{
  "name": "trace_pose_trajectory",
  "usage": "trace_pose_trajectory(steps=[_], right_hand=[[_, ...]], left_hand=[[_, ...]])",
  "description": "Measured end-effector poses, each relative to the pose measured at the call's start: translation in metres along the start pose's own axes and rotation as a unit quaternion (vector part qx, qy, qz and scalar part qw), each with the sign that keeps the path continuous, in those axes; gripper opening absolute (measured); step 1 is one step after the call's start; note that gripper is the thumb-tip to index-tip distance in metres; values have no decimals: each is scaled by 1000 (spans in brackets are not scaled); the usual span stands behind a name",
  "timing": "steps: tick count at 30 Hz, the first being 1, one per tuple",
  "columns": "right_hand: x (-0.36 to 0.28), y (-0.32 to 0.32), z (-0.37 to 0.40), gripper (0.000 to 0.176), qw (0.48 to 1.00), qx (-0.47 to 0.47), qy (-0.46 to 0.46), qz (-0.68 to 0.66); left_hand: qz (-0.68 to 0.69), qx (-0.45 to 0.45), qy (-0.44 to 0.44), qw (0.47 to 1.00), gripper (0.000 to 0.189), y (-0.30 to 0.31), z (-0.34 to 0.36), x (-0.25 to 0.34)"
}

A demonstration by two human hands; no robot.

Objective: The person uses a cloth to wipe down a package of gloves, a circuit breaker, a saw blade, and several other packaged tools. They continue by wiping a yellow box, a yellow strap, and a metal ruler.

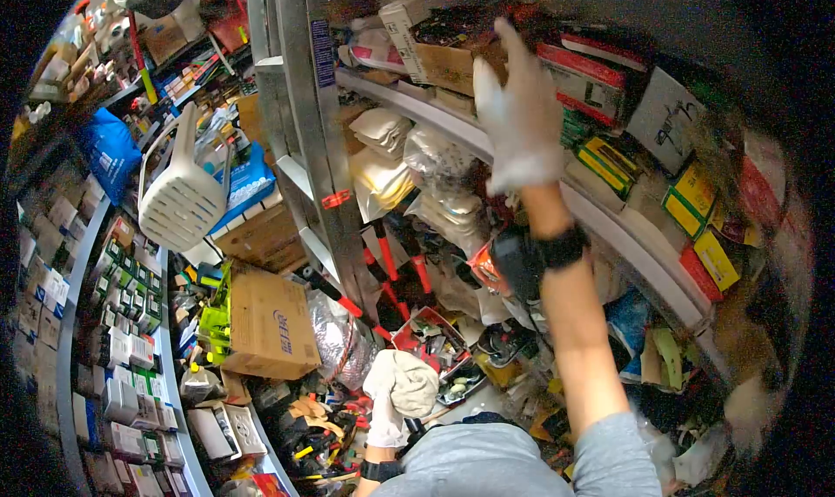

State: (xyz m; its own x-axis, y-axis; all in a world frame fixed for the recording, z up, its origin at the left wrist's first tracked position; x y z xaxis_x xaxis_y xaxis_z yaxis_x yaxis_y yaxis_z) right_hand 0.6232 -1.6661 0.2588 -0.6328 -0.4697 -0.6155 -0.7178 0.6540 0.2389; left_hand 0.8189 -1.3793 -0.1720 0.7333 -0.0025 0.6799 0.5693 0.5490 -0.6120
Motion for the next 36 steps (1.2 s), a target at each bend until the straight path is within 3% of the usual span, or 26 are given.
trace_pose_trajectory(steps=[4,7,9,10,11,12,18,21,23,25,28,29,30,31,32,34,36], right_hand=[[36,-48,-82,55,975,-43,-111,185],[45,-56,-113,54,980,-12,-54,190],[48,-69,-132,54,975,-47,-61,211],[48,-74,-133,54,966,-76,-72,235],[53,-79,-137,54,944,-159,-139,254],[52,-80,-136,54,944,-162,-139,252],[55,-74,-128,57,976,-86,-193,45],[59,-74,-120,57,983,-42,-161,-75],[65,-76,-114,60,988,-12,-135,-74],[51,-61,-85,62,977,-27,-105,-183],[23,-39,-8,64,915,-137,-202,-320],[24,-35,18,63,901,-162,-197,-351],[18,-33,44,62,892,-144,-187,-386],[6,-24,75,64,875,-192,-172,-411],[5,-20,102,67,857,-192,-175,-444],[-3,-7,147,66,824,-257,-233,-448],[6,-7,189,68,766,-322,-291,-474]], left_hand=[[1,29,-91,995,51,18,3,-6],[-22,53,-146,988,49,19,12,10],[-13,87,-72,994,47,5,29,26],[-18,86,-62,994,49,-1,34,32],[-17,90,-63,994,49,8,32,29],[-16,92,-67,993,51,24,25,21],[-22,77,-137,987,53,62,7,7],[-29,83,-141,986,53,66,5,7],[-30,86,-131,987,54,72,3,7],[-19,77,-134,988,55,56,5,17],[-8,43,-193,980,56,36,0,32],[16,23,-168,985,57,17,6,44],[2,4,-206,979,57,-6,8,63],[-12,-16,-243,970,58,-20,9,77],[20,-64,-197,978,60,-9,-9,71],[132,-151,-118,972,62,-63,3,108],[167,-78,-138,973,59,-68,-12,114]])
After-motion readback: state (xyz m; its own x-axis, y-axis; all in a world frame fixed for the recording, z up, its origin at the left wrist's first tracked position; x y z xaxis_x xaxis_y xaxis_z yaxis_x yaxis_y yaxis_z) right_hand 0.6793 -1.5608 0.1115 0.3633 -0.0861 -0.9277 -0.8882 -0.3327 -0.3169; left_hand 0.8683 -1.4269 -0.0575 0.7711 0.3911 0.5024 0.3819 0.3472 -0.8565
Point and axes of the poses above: each hand's wrist, its own z-axis away from the middle knuckle, its own y-axis out of the back of the hand, x = y × z, the point moved 4 cm from there along -z, towards the middle knuckle, and after that the axes turned 12 degrees about -y, right-handed, at the moved point
